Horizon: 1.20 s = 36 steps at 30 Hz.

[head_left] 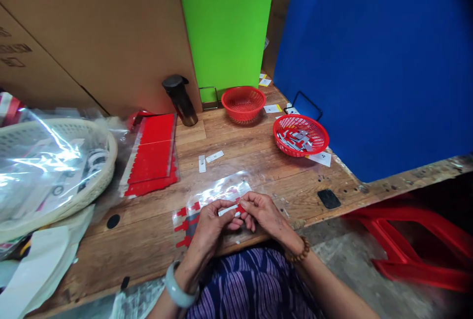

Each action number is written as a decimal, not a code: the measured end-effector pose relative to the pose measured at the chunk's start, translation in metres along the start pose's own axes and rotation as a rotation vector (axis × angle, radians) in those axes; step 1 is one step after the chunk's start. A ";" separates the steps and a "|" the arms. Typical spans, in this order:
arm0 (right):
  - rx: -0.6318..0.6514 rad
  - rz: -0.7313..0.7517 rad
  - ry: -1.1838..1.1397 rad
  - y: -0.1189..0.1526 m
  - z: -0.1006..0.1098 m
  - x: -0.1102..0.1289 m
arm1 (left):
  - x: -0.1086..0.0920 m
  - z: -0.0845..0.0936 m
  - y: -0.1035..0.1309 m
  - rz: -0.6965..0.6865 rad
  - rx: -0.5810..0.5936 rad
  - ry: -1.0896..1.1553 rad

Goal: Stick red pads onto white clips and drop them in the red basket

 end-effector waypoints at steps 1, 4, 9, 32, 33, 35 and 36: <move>0.021 -0.005 -0.019 -0.001 0.000 0.000 | 0.000 0.000 -0.001 0.000 0.000 -0.001; 0.063 -0.013 -0.041 -0.003 0.001 -0.002 | 0.000 0.001 -0.002 -0.003 0.018 -0.007; 0.059 -0.041 -0.051 -0.007 0.013 0.000 | 0.006 0.002 -0.006 -0.023 0.029 0.001; -0.324 0.536 0.702 -0.132 0.003 0.088 | 0.028 0.002 -0.033 -0.147 -0.055 0.023; -0.315 0.535 0.747 -0.136 0.000 0.090 | 0.027 0.002 -0.033 -0.150 -0.056 0.022; -0.310 0.525 0.811 -0.143 -0.005 0.091 | 0.027 0.002 -0.032 -0.157 -0.058 0.019; -0.311 0.516 0.831 -0.145 -0.006 0.091 | 0.027 0.002 -0.032 -0.162 -0.058 0.019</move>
Point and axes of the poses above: each hand's wrist, its own y-axis away from the middle knuckle, its own z-axis out of the back of the hand, x = y × z, the point moved 1 cm from there along -y, towards the middle knuckle, and after that the axes turned 14 degrees about -z, right-handed, at the moved point
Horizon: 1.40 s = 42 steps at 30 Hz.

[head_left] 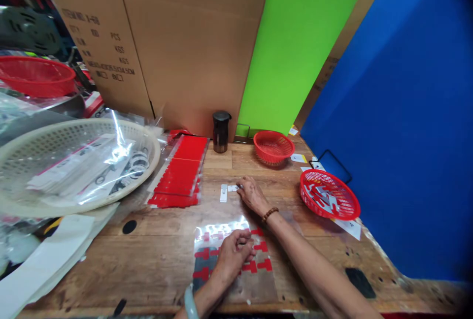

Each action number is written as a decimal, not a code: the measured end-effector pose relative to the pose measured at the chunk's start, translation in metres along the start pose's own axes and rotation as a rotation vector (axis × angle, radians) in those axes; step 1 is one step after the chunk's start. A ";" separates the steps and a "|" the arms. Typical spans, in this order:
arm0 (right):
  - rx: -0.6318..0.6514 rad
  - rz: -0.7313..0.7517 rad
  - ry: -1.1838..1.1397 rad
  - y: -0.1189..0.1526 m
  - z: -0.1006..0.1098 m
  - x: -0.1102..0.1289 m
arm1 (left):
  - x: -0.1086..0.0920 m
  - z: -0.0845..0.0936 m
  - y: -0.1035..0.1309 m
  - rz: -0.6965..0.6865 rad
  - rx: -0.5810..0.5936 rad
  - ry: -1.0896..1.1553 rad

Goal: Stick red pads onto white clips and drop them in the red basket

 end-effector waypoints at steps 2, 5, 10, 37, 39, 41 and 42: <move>0.010 -0.021 0.021 -0.003 -0.001 -0.001 | 0.002 0.000 -0.001 -0.008 -0.002 0.003; 0.035 -0.068 0.009 -0.007 0.001 -0.002 | 0.009 0.001 -0.003 -0.012 -0.006 0.008; 0.056 -0.136 -0.132 0.000 0.010 -0.001 | 0.010 0.003 -0.005 0.028 -0.037 0.061; 0.144 -0.304 -0.829 0.148 0.005 0.004 | -0.028 0.004 0.016 -0.092 -0.102 -0.003; 0.190 -0.344 -0.960 0.151 0.007 -0.001 | -0.032 0.005 0.018 -0.043 -0.077 0.011; 0.239 -0.361 -1.090 0.154 0.009 -0.005 | -0.036 0.004 0.021 0.017 0.011 0.058; 0.274 -0.361 -1.144 0.156 0.010 -0.006 | -0.038 0.004 0.023 0.043 0.058 0.090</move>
Point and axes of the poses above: each hand's wrist, its own y-axis away from the middle knuckle, its own z-axis out of the back of the hand, x = y × z, the point moved 1 cm from there along -y, towards the middle knuckle, and after that the axes turned 14 degrees about -z, right-handed, at the moved point
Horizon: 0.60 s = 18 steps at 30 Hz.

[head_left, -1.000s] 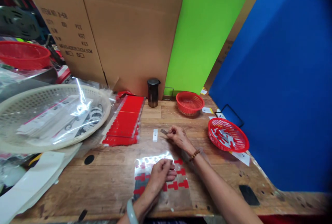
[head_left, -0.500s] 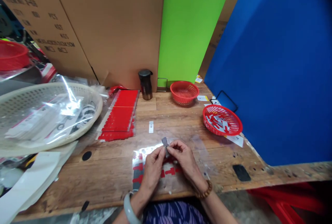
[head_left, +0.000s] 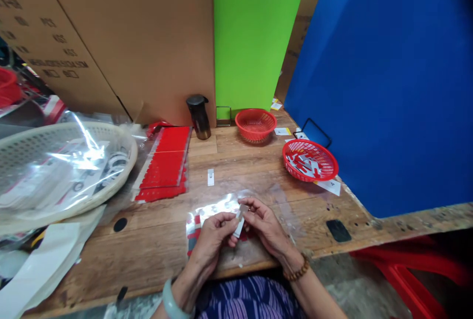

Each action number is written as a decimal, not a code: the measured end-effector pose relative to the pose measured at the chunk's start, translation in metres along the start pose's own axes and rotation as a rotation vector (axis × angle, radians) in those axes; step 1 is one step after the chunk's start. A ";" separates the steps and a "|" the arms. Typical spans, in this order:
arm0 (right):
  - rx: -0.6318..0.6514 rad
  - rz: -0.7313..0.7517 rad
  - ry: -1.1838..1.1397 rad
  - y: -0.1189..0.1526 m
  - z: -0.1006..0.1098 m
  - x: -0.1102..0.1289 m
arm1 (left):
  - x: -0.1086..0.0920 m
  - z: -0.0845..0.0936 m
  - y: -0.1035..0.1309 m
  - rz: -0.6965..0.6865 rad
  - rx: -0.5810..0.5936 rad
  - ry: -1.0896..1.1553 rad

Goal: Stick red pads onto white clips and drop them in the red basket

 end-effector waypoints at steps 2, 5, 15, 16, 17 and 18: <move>0.071 -0.038 -0.062 0.003 0.002 0.000 | -0.004 -0.003 0.005 0.047 0.072 0.063; 0.121 -0.060 -0.107 0.007 0.004 -0.001 | -0.007 -0.008 0.012 0.130 0.110 0.153; 0.166 -0.042 -0.176 0.011 0.007 -0.001 | -0.004 -0.017 0.017 0.185 0.131 0.238; 0.152 -0.040 -0.173 0.011 0.006 -0.001 | -0.003 -0.017 0.017 0.184 0.127 0.230; 0.138 -0.040 -0.170 0.012 0.006 -0.002 | -0.003 -0.017 0.017 0.184 0.126 0.221; 0.129 -0.041 -0.169 0.013 0.006 -0.002 | -0.002 -0.016 0.017 0.181 0.125 0.211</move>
Point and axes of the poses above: each hand's wrist, its own y-axis away from the middle knuckle, its own z-axis out of the back of the hand, x = y × z, the point moved 1 cm from there along -y, towards the middle knuckle, and after that the axes turned 14 degrees about -z, right-handed, at the moved point
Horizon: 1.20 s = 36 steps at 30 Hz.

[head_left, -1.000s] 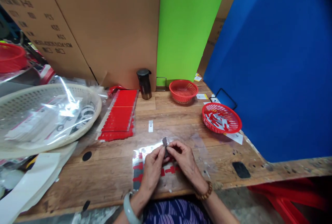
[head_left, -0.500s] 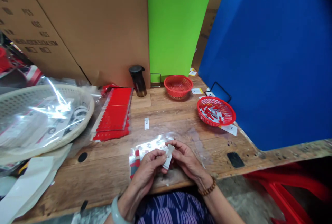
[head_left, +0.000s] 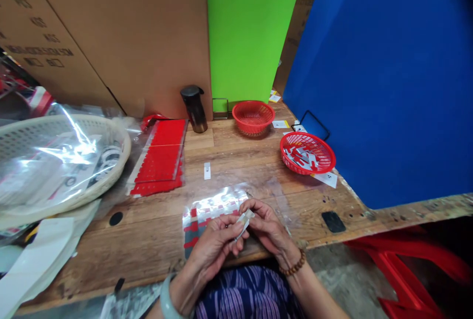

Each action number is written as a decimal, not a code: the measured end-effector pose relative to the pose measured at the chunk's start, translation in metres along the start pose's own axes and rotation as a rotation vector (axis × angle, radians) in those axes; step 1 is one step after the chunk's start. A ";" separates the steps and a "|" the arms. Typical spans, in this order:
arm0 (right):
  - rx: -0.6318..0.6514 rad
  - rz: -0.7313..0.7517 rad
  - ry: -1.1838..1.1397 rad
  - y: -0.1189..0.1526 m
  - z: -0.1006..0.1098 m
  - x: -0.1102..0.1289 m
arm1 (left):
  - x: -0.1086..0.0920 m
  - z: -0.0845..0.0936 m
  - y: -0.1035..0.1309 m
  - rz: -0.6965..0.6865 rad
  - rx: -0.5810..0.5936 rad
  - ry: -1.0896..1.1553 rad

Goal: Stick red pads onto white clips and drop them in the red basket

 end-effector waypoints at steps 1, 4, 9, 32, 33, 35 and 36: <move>-0.003 0.000 -0.003 0.001 -0.001 -0.001 | 0.001 0.000 0.000 -0.004 -0.003 -0.011; 0.014 -0.011 -0.008 0.002 -0.001 -0.004 | 0.001 0.001 0.000 -0.029 -0.009 -0.052; -0.118 0.038 0.134 0.000 0.012 0.001 | -0.002 0.013 -0.006 -0.110 -0.080 -0.154; -0.664 0.311 1.340 -0.035 0.017 0.014 | 0.008 0.043 -0.057 -0.253 -0.280 -0.226; -0.672 0.324 1.332 -0.033 0.016 0.013 | 0.009 0.042 -0.057 -0.253 -0.284 -0.222; -0.693 0.366 1.303 -0.030 0.014 0.009 | 0.010 0.041 -0.057 -0.257 -0.291 -0.209; -0.702 0.387 1.284 -0.028 0.012 0.006 | 0.011 0.041 -0.057 -0.260 -0.293 -0.202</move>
Point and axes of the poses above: each hand's wrist, its own y-axis away from the middle knuckle, its own z-axis out of the back of the hand, x = y × z, the point moved 1 cm from there along -y, towards the middle knuckle, and after that the axes turned 14 degrees about -z, right-handed, at the moved point
